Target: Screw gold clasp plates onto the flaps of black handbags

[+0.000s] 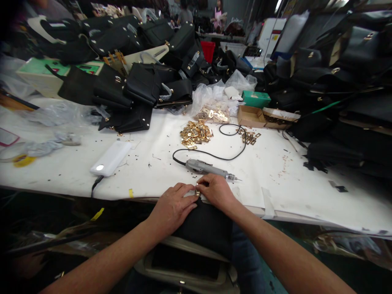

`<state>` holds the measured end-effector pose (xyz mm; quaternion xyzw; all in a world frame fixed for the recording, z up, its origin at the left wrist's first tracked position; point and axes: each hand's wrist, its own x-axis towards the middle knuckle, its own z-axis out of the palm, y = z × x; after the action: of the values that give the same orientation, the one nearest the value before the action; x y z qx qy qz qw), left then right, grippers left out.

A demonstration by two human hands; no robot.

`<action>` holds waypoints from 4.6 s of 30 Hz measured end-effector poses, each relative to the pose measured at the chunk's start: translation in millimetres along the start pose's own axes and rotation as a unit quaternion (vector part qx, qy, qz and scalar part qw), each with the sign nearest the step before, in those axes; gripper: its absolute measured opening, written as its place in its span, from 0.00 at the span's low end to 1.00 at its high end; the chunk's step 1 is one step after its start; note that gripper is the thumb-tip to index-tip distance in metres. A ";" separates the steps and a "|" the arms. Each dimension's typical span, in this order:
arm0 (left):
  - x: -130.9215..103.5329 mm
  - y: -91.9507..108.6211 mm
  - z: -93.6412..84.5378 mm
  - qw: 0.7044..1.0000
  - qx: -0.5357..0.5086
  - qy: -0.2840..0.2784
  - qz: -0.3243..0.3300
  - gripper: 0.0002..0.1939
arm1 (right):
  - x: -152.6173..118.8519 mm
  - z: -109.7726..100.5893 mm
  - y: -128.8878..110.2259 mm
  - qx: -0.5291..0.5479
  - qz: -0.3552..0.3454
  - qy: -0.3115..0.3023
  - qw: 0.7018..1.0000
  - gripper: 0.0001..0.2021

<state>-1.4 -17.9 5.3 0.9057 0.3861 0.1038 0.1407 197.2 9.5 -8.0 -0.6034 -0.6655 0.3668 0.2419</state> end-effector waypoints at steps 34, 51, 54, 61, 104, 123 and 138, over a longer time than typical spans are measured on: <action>4.2 2.1 -2.9 0.999 0.025 -0.039 -0.005 0.18 | -3.1 -5.5 1.7 0.035 0.014 0.001 0.999 0.08; 8.1 3.8 -5.6 0.998 0.055 -0.042 0.001 0.17 | -5.5 -17.4 -1.8 -0.061 -0.094 0.134 0.985 0.08; 6.0 -2.8 2.3 0.997 0.067 -0.014 0.017 0.18 | 5.6 -25.1 -2.6 -0.211 -0.106 0.140 0.962 0.14; 12.4 -37.3 26.4 0.981 0.122 0.075 0.128 0.18 | 31.6 -44.9 2.8 -0.244 -0.080 0.083 0.963 0.16; 10.8 -29.7 29.4 0.951 0.165 0.188 0.181 0.18 | -27.1 -185.2 119.1 0.245 0.095 0.600 0.756 0.22; 4.7 7.7 6.9 0.997 0.041 0.057 0.028 0.15 | -20.9 -80.1 -10.5 0.633 0.045 0.374 0.676 0.23; 1.9 10.3 1.3 1.000 0.007 0.027 0.002 0.14 | -1.7 -0.5 -40.6 0.668 0.132 0.296 0.670 0.24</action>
<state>7.2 -23.5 7.6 0.9045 0.3883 0.1258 0.1234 172.5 7.8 24.2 -0.4392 -0.0501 0.5438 0.7134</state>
